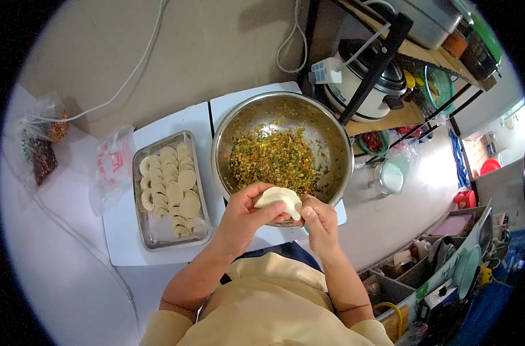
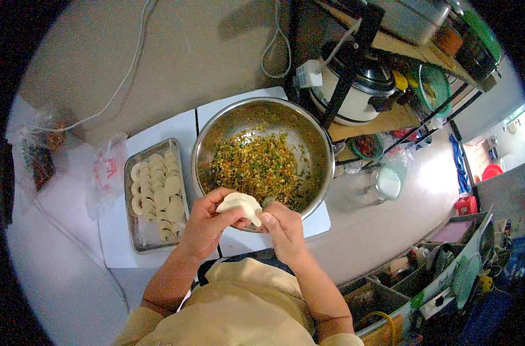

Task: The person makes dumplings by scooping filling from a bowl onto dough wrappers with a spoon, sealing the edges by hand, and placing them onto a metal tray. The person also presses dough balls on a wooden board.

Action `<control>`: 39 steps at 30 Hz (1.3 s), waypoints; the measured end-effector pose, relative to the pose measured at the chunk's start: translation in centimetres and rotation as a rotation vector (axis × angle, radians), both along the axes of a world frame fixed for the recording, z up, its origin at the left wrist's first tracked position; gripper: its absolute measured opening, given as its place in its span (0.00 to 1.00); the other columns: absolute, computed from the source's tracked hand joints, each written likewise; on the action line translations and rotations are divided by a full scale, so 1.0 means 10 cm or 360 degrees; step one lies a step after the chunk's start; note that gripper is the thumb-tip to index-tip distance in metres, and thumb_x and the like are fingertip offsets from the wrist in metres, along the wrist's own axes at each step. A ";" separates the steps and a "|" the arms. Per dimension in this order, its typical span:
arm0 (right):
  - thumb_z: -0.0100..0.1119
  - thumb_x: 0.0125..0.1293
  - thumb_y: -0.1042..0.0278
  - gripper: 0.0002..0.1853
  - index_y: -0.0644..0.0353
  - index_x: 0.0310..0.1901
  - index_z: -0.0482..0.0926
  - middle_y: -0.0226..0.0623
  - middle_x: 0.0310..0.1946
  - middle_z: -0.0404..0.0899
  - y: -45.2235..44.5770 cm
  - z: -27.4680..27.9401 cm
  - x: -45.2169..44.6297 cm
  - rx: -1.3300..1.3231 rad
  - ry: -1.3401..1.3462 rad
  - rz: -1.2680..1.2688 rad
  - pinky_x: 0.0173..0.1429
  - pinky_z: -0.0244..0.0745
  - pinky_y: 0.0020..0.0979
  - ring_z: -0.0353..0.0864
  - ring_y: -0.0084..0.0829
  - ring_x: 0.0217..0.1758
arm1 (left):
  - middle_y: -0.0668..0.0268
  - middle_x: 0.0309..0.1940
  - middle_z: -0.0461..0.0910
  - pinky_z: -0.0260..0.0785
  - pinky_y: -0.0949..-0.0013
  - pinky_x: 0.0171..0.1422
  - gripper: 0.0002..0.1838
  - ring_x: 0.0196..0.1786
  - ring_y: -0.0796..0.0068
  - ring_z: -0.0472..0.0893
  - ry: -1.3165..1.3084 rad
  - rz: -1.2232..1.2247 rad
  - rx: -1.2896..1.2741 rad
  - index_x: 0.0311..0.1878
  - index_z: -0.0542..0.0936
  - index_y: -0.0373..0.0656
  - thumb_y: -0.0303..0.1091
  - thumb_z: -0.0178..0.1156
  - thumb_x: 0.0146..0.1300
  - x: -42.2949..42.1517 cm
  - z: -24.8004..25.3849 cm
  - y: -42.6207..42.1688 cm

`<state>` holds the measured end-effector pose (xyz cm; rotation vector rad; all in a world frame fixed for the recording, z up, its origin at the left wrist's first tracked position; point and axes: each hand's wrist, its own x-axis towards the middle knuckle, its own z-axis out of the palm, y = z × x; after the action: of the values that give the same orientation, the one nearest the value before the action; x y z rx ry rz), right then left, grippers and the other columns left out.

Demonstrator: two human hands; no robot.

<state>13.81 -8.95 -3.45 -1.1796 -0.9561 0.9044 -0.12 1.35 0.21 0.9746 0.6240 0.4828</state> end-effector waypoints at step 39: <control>0.65 0.50 0.70 0.07 0.57 0.33 0.84 0.33 0.31 0.79 0.18 0.23 -0.02 0.0392 -0.0835 -0.0494 0.45 0.63 0.34 0.76 0.34 0.37 | 0.65 0.40 0.79 0.71 0.75 0.49 0.12 0.44 0.80 0.78 0.0116 -0.0271 0.0427 0.48 0.77 0.33 0.26 0.59 0.62 0.02 0.01 -0.12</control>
<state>13.59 -7.13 -1.17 -1.3303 -1.2176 0.2170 0.12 0.19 0.33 1.2934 0.5439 0.3866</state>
